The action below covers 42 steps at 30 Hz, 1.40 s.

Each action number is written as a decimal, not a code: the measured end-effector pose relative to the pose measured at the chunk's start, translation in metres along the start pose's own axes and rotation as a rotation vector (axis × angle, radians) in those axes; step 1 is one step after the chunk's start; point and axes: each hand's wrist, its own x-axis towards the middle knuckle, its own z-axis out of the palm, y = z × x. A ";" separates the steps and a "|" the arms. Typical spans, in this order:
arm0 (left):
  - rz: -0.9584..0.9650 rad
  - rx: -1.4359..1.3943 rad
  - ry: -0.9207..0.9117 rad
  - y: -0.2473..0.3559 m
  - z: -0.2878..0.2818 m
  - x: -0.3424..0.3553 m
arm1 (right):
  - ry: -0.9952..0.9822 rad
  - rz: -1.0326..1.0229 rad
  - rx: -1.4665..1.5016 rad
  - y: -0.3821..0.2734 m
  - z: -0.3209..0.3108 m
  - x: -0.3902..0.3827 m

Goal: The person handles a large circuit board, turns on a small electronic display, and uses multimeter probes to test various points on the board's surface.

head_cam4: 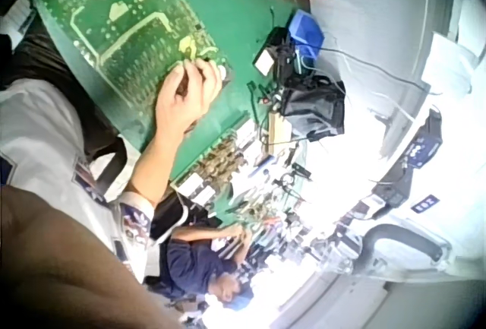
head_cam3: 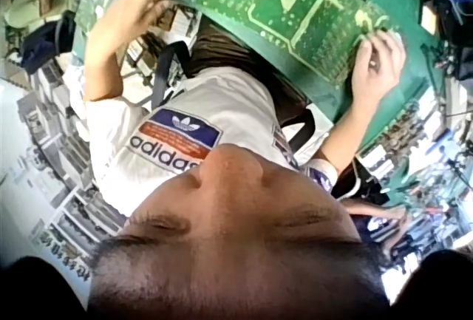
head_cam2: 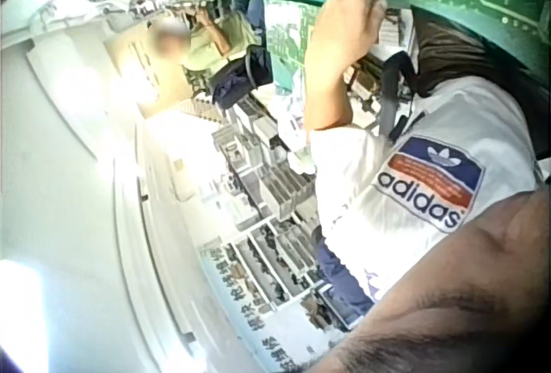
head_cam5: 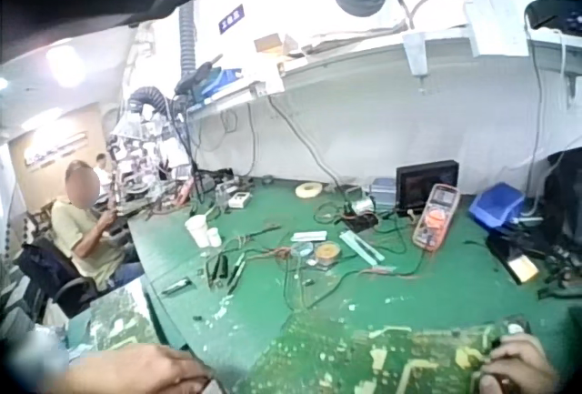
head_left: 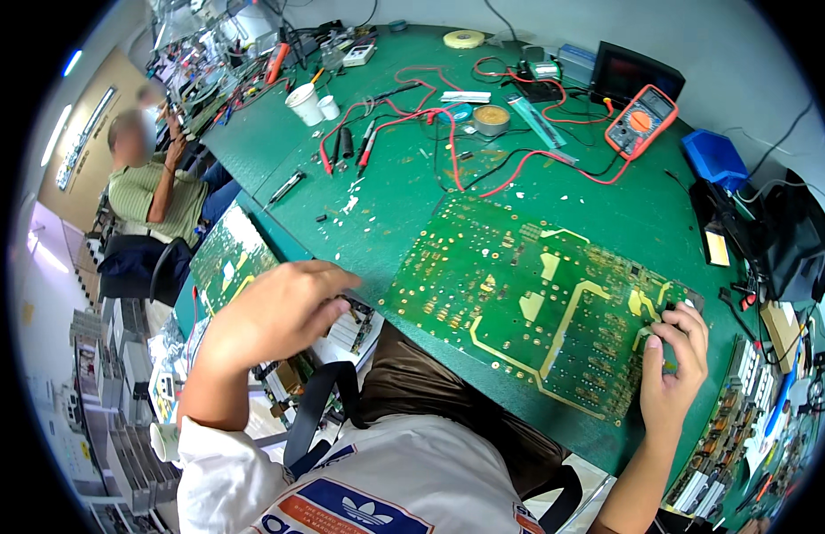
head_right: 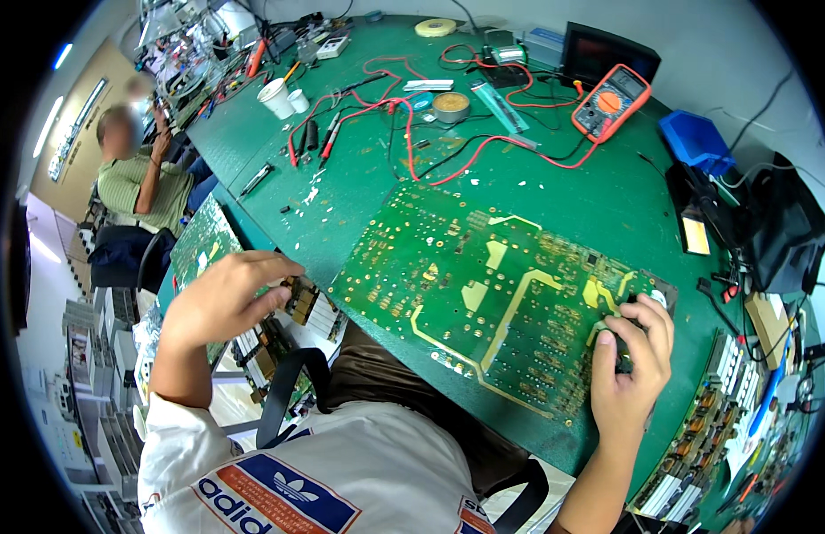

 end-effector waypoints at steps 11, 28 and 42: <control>-0.152 -0.069 0.049 -0.070 -0.022 0.080 | 0.027 0.013 0.014 0.007 -0.001 0.001; -0.512 0.110 0.138 -0.225 0.006 0.102 | 0.007 0.016 -0.024 0.004 0.002 0.002; -0.531 0.234 0.451 -0.314 -0.001 0.098 | -0.019 0.033 -0.014 0.003 -0.001 0.002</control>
